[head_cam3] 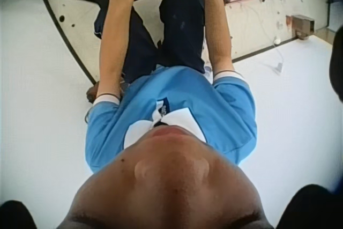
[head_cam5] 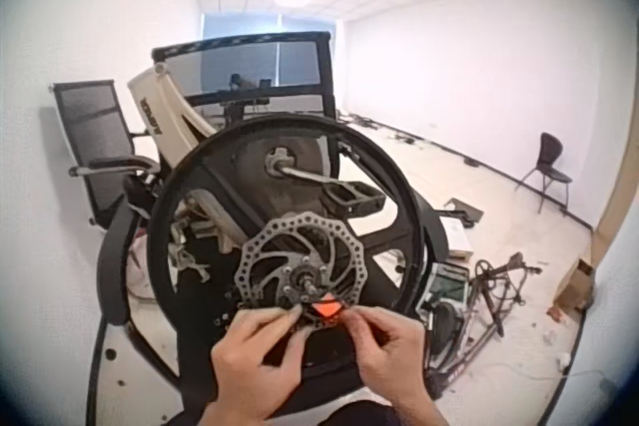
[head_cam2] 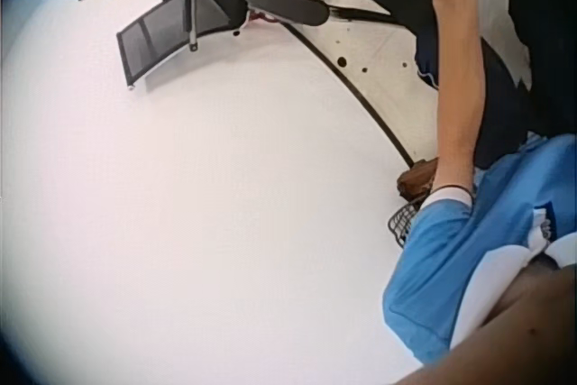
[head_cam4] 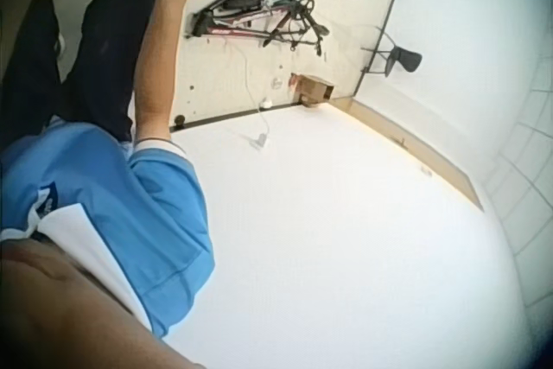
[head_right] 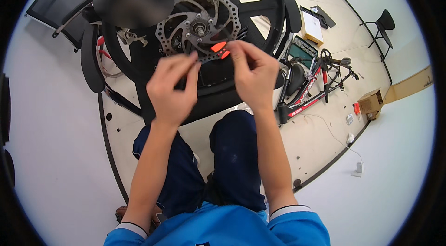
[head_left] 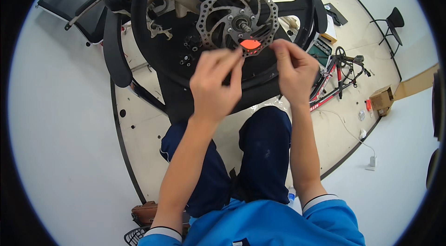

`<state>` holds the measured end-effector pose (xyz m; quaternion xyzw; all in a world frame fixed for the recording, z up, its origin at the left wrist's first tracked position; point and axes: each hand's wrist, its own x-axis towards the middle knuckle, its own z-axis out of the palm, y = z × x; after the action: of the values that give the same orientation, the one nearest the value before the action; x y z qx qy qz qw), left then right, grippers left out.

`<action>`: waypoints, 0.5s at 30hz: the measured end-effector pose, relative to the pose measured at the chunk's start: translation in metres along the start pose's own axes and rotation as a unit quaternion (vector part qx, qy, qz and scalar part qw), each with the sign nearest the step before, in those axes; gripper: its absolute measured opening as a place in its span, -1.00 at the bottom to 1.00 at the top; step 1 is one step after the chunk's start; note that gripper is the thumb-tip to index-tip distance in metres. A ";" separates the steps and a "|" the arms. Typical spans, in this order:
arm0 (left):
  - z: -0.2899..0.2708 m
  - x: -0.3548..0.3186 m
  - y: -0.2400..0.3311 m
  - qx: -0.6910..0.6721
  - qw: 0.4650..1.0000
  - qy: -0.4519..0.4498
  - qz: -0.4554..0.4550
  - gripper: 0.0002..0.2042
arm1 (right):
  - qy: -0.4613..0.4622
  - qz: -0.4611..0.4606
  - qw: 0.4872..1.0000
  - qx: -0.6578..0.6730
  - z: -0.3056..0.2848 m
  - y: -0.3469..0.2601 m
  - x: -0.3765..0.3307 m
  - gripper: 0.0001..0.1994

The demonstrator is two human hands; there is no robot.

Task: The person installs a brake rotor onto a bicycle wheel hub using an Allen key. They place the rotor, insert bolts, and tighten them sequentially.

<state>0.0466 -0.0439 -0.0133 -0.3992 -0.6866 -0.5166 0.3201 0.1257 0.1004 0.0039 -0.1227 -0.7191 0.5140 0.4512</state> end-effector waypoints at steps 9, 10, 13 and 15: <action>0.071 -0.045 -0.036 0.082 0.920 -0.347 -0.162 -0.83 | 0.017 0.120 0.930 0.347 -0.002 -0.015 0.043 -0.77; 0.079 -0.039 -0.041 0.084 0.889 -0.385 -0.233 -0.83 | 0.014 0.136 0.932 0.335 -0.005 -0.015 0.040 -0.77; 0.092 -0.023 -0.044 0.067 0.836 -0.433 -0.330 -0.78 | 0.013 0.176 0.934 0.309 -0.024 0.003 0.027 -0.77; 0.093 -0.024 -0.047 0.056 0.819 -0.438 -0.366 -0.75 | 0.028 0.171 0.924 0.342 -0.034 0.008 0.022 -0.77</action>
<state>0.0146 0.0338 -0.0794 -0.2846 -0.8775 -0.3272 -0.2050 0.1371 0.1394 0.0105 -0.0965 -0.4550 0.7941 0.3912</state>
